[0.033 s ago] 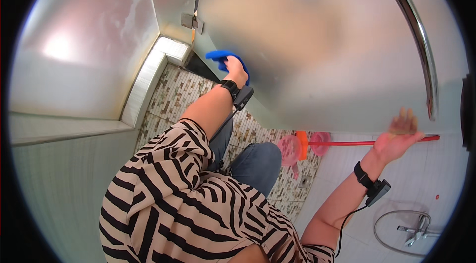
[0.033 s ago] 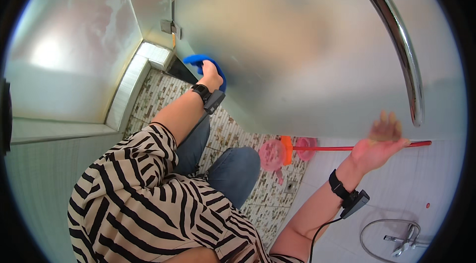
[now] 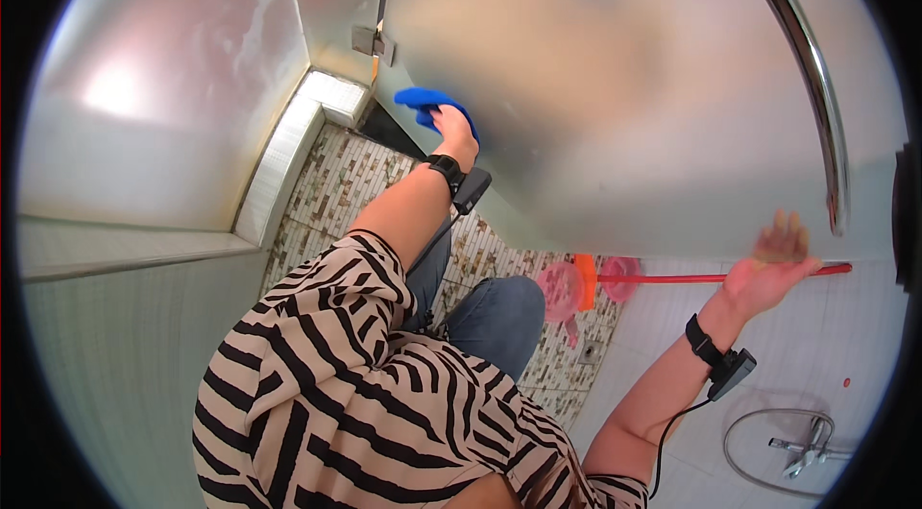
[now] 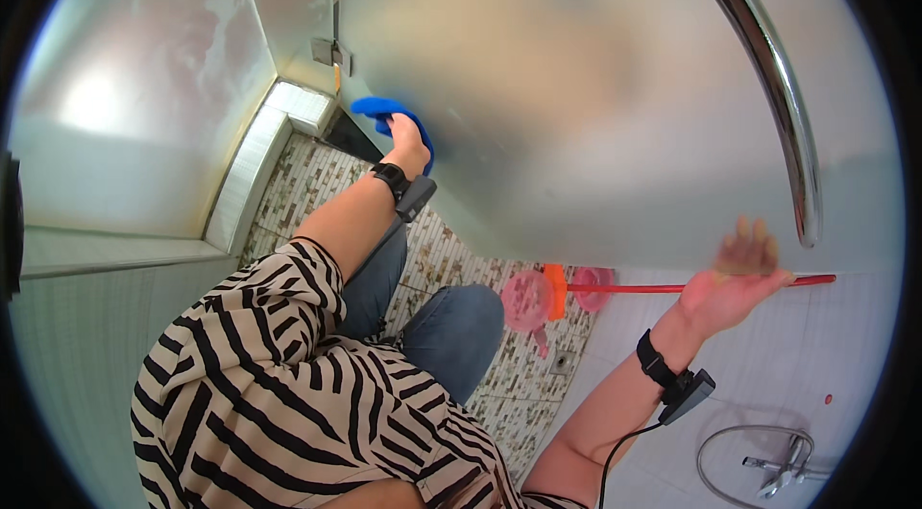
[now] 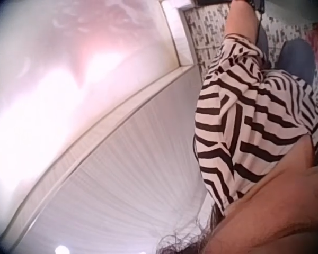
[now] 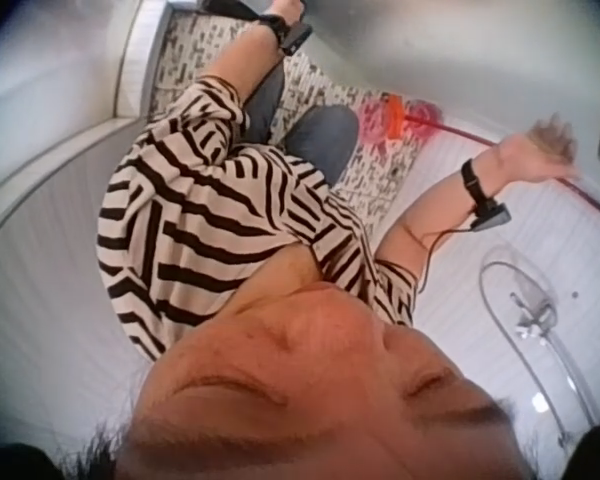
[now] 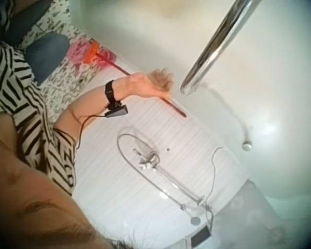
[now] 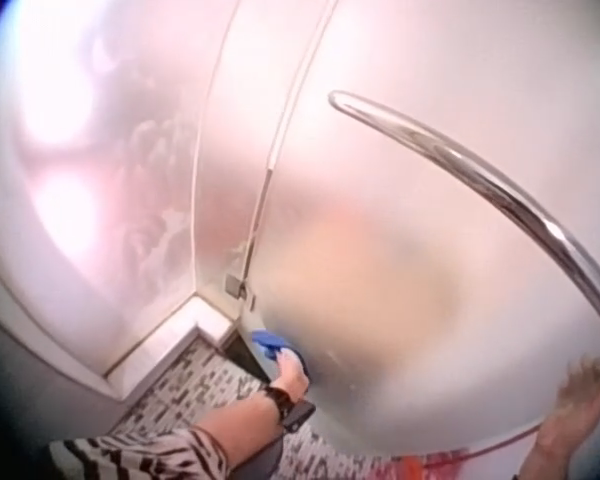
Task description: Wiping the frosted glass door and handle of a shower enclosure with a blue cloth.
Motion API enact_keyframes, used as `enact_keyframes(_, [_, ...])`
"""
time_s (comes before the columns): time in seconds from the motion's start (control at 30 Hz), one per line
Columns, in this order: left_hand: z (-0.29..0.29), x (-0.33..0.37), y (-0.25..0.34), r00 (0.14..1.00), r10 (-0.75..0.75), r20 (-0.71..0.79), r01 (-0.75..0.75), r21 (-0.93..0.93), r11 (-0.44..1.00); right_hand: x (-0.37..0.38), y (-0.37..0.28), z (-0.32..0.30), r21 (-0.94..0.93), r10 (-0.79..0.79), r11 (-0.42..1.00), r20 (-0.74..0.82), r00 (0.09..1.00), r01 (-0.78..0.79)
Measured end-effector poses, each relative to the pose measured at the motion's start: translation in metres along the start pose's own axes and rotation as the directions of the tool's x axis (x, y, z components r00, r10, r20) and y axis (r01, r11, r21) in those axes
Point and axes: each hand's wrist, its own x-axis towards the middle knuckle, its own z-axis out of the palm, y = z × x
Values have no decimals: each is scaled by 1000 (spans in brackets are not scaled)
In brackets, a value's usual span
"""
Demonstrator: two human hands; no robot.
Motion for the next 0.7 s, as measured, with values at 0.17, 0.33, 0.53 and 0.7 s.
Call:
enact_keyframes(0.17, [-13,-49,-49,885,456,92,-454,388,802,5,2,-9,80,-1,997,64,998,-4])
enact_keyframes(0.33, [-59,-120,-169,996,88,7,-83,416,905,10,0,-25,158,42,986,84,996,-55])
enact_keyframes(0.53, [-92,-131,-233,749,-660,-58,654,221,724,-4,-4,-1,34,17,999,-20,1000,-17])
enact_keyframes(0.7, [-84,-73,-175,900,-429,-80,435,229,871,-5,-7,0,10,17,1000,-14,1000,-17])
